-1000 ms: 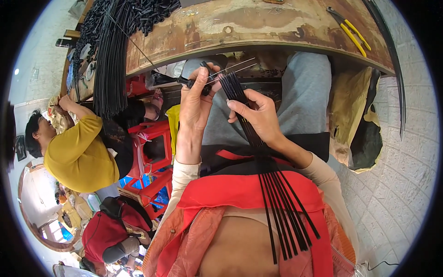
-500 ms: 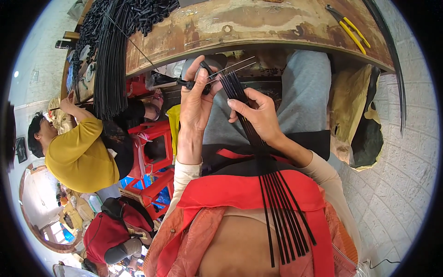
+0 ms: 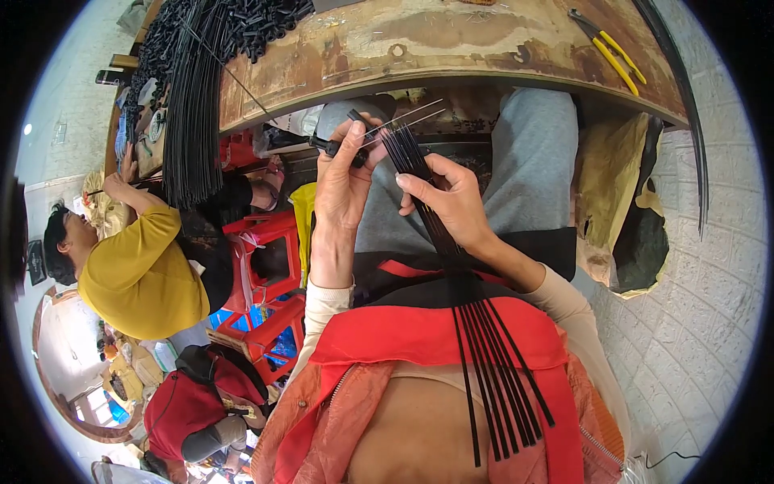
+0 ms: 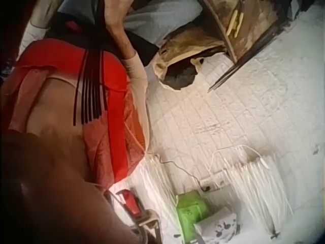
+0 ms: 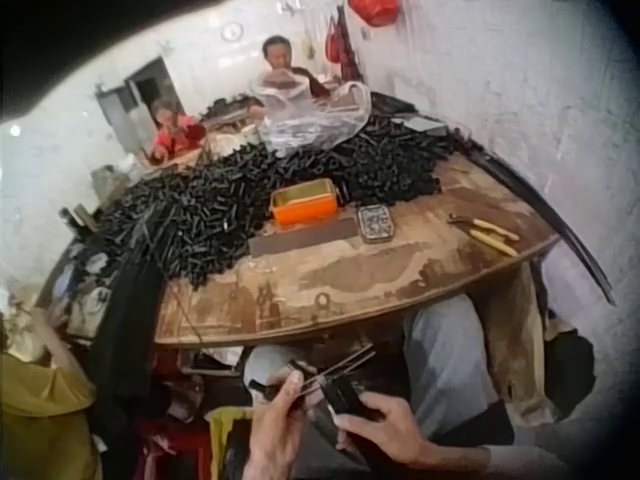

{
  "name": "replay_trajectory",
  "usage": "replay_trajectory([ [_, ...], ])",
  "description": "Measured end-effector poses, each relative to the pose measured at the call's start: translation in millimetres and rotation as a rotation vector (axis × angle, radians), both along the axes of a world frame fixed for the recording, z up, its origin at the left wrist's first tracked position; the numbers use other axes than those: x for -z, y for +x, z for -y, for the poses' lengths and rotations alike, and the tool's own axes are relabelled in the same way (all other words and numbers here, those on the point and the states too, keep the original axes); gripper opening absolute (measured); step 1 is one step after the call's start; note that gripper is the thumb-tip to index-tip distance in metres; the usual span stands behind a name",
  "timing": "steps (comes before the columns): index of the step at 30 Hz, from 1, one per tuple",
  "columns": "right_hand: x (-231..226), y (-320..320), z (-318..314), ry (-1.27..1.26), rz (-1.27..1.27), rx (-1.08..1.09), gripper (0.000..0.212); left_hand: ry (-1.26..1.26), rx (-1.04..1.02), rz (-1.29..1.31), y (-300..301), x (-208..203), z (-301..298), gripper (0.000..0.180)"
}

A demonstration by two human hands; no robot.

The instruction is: Gathering black plastic strips into bundles and trimming them to length using a jig and hand cutters.

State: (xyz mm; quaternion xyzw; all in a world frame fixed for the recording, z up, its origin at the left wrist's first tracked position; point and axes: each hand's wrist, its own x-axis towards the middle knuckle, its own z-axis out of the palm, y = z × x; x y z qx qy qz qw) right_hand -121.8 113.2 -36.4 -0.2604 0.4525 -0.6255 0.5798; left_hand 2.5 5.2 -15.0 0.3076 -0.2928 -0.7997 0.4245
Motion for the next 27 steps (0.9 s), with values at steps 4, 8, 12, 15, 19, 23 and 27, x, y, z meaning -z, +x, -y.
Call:
replay_trajectory([
  [4,1.2,0.3,0.4,0.001,-0.007,0.009,0.015,-0.002,0.016,0.028,0.6,0.7,-0.7,0.023],
  [8,-1.1,1.5,1.0,0.000,-0.008,0.005,0.015,0.004,0.037,0.067,2.3,1.5,-2.1,0.027],
  [12,-1.5,1.6,1.2,0.009,-0.007,-0.003,0.015,0.010,0.045,0.055,2.6,4.9,-1.6,0.027],
  [15,-2.9,2.6,1.1,0.007,-0.024,0.000,0.015,-0.011,0.053,0.063,3.3,4.8,-1.0,0.027],
  [19,-3.8,5.0,1.3,0.003,-0.071,0.017,0.015,-0.030,0.055,0.036,5.3,5.0,-0.5,0.026],
  [23,-2.5,5.8,2.0,0.002,-0.122,0.015,0.015,-0.018,0.058,0.031,6.4,4.5,0.8,0.025],
  [27,-1.9,4.9,3.3,0.016,-0.132,0.010,0.016,-0.033,0.050,0.044,6.2,2.5,-0.2,0.025],
])
